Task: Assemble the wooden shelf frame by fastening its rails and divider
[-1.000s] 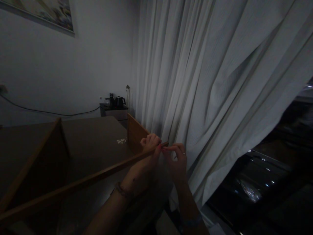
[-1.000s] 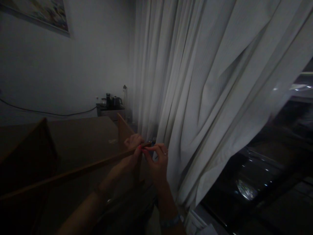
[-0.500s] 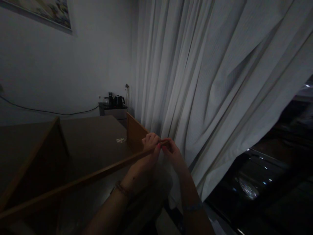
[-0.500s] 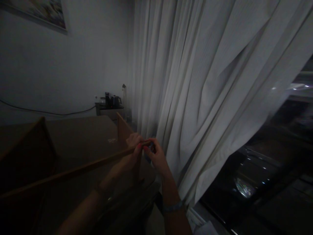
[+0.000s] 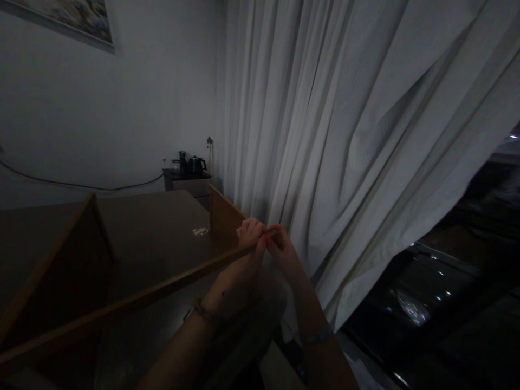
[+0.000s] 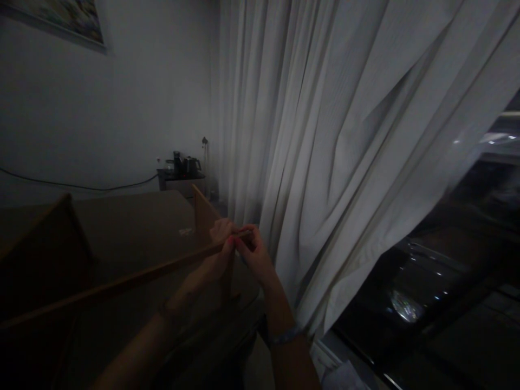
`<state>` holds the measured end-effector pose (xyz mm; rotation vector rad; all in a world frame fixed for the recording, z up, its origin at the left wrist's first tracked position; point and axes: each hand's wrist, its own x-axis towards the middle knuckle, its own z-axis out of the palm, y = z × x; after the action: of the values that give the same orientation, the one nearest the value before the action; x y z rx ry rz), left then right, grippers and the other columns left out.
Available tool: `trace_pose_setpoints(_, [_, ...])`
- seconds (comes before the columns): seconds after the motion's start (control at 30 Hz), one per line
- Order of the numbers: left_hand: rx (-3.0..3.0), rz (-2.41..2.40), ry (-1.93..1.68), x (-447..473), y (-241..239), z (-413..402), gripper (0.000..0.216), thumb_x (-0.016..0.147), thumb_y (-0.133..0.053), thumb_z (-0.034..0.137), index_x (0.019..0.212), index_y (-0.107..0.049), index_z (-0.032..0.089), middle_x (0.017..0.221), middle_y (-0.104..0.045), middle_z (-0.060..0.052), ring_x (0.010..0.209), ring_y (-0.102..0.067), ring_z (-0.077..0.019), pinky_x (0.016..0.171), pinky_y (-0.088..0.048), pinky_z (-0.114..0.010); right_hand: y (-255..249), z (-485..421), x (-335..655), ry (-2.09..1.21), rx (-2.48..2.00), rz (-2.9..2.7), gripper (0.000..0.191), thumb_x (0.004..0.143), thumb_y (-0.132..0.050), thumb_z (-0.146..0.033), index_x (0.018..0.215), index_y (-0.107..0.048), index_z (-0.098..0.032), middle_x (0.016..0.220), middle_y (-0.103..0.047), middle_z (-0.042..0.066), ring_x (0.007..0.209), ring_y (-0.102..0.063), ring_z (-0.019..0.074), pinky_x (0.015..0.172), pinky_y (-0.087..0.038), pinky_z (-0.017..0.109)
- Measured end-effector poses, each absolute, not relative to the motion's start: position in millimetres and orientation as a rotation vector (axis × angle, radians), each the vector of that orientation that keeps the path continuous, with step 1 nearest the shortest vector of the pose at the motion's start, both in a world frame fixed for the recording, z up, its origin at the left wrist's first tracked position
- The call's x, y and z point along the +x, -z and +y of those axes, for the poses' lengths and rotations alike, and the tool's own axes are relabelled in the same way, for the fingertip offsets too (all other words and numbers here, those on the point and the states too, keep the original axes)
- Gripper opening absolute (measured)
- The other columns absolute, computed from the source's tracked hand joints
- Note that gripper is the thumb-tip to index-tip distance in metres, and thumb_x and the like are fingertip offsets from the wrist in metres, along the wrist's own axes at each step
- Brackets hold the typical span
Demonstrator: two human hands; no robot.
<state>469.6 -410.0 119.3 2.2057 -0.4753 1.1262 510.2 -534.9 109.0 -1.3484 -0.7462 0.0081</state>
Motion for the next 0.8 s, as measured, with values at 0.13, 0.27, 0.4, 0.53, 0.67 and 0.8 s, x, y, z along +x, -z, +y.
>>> trace_pose_setpoints(0.13, [2.25, -0.467, -1.117, 469, -115, -407, 0.032, 0.097, -0.022, 0.027, 0.082, -0.05, 0.022, 0.088, -0.05, -0.006, 0.087, -0.044, -0.0233, 0.079, -0.04, -0.039, -106, -536, 506, 0.137, -1.465, -0.69, 0.036, 0.079, -0.068, -0.054, 0.095, -0.057, -0.024, 0.082, -0.058, -0.002, 0.076, -0.054, 0.0144, 0.069, -0.042, 0.026])
trace_pose_setpoints(0.27, [2.234, -0.448, -1.091, 468, -117, -408, 0.029, 0.096, -0.024, 0.026, 0.082, -0.049, 0.022, 0.087, -0.049, -0.006, 0.089, -0.044, -0.0239, 0.082, -0.04, -0.04, -105, -537, 505, 0.161, -1.463, -0.693, 0.033, 0.081, -0.066, -0.052, 0.097, -0.058, -0.025, 0.085, -0.058, -0.002, 0.077, -0.053, 0.0144, 0.07, -0.042, 0.026])
trace_pose_setpoints(0.4, [2.202, -0.468, -1.109, 468, -120, -411, 0.027, 0.096, -0.023, 0.025, 0.081, -0.045, 0.021, 0.087, -0.05, -0.006, 0.086, -0.043, -0.0227, 0.078, -0.039, -0.039, -106, -538, 503, 0.142, -1.446, -0.728, 0.033, 0.082, -0.063, -0.054, 0.097, -0.059, -0.025, 0.087, -0.059, -0.001, 0.077, -0.053, 0.0145, 0.067, -0.041, 0.027])
trace_pose_setpoints(0.53, [2.167, -0.491, -1.177, 467, -120, -412, 0.026, 0.096, -0.023, 0.024, 0.079, -0.041, 0.022, 0.085, -0.049, -0.005, 0.083, -0.042, -0.0219, 0.074, -0.037, -0.038, -109, -539, 495, 0.346, -1.385, -0.546, 0.042, 0.085, -0.054, -0.062, 0.11, -0.054, -0.028, 0.085, -0.053, -0.002, 0.068, -0.048, 0.0121, 0.06, -0.039, 0.025])
trace_pose_setpoints(0.67, [2.14, -0.515, -1.178, 465, -121, -412, 0.025, 0.096, -0.023, 0.022, 0.079, -0.04, 0.022, 0.085, -0.049, -0.004, 0.083, -0.042, -0.0213, 0.073, -0.036, -0.037, -114, -538, 479, 0.567, -1.152, -0.453, 0.049, 0.087, -0.044, -0.07, 0.117, -0.048, -0.032, 0.094, -0.046, -0.002, 0.062, -0.038, 0.0088, 0.056, -0.035, 0.023])
trace_pose_setpoints(0.8, [2.145, -0.452, -1.157, 464, -124, -413, 0.024, 0.096, -0.023, 0.023, 0.08, -0.041, 0.021, 0.086, -0.048, -0.004, 0.088, -0.042, -0.022, 0.076, -0.036, -0.037, -116, -535, 462, 0.708, -1.105, -0.537, 0.04, 0.094, -0.038, -0.062, 0.095, -0.055, -0.026, 0.09, -0.044, 0.0, 0.066, -0.04, 0.0104, 0.061, -0.037, 0.026])
